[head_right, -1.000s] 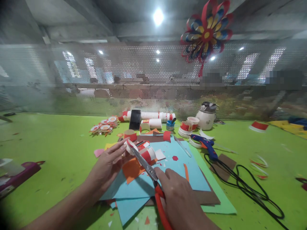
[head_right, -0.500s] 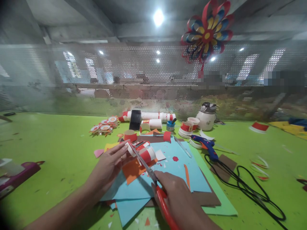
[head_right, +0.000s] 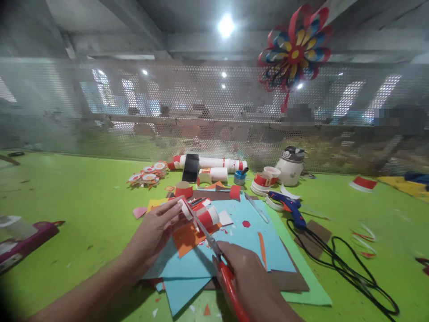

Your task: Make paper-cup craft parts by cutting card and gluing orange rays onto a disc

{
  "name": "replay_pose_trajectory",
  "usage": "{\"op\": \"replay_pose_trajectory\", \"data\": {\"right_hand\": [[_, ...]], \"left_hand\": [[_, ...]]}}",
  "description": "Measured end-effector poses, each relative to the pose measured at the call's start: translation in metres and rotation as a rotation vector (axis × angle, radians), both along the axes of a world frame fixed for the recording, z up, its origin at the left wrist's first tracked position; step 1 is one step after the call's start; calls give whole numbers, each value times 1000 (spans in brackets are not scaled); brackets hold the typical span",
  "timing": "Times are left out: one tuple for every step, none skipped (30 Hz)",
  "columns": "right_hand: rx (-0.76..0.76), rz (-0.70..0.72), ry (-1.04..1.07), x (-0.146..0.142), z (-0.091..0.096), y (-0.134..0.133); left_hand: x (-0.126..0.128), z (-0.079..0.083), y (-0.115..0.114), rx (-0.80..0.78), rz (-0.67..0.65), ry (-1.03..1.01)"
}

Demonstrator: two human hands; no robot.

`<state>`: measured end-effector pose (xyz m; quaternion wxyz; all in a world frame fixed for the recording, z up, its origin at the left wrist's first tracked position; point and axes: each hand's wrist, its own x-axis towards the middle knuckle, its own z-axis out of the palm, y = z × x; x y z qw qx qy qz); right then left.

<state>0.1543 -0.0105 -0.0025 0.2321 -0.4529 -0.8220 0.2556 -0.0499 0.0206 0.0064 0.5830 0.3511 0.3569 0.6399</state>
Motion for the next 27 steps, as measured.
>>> {"op": "replay_pose_trajectory", "data": {"right_hand": [[16,-7,-13,0,-1,0],[25,-16,-22,1,-3,1],[24,-18,-26,1,-4,1],[17,-13,-24,1,-5,1],[6,-7,-15,2,-6,2],[-4,0,-1,2,-7,2],[-9,7,15,3,-8,3],[-10,16,26,3,-8,4],[-5,22,30,3,-8,4],[-4,24,24,3,-8,5],[-4,25,12,3,-7,6],[-5,25,-2,3,-6,6],[-5,23,-14,3,-5,6],[-3,21,-21,3,-4,7],[1,21,-22,3,-2,7],[4,23,-17,3,-2,6],[8,21,-6,3,-1,6],[7,21,6,3,-1,5],[8,22,21,3,0,5],[9,17,36,2,0,4],[11,13,47,2,-1,3],[15,7,53,3,-1,3],[20,4,53,3,-1,3],[22,4,49,3,-2,3],[23,4,44,3,-2,3],[23,8,36,3,-2,3],[22,13,30,3,-2,4]], "left_hand": [[0,0,0,1,-2,0],[0,1,0,1,-1,0],[0,1,0,0,0,-1],[0,1,0,-2,0,-2],[0,1,0,-3,1,-3],[0,2,0,-5,1,-2],[0,2,0,-8,0,-2],[0,1,0,-9,0,-1],[-1,1,1,-9,-1,-2],[-1,1,1,-5,0,-4],[-2,0,1,0,1,-6],[-2,0,1,1,6,-6],[-2,0,1,-2,14,-4],[-2,1,1,-9,23,1],[-2,2,0,-17,31,7],[-2,2,0,-25,37,12],[-1,3,-1,-28,39,17],[-1,4,-1,-26,39,20],[0,5,-2,-20,37,22],[1,5,-2,-15,38,23],[1,6,-2,-10,38,24],[1,5,-2,-5,37,27],[1,5,-3,-1,36,30],[1,5,-3,1,34,33],[1,4,-3,3,31,38],[1,4,-3,2,28,43],[0,3,-3,2,27,47]]}}
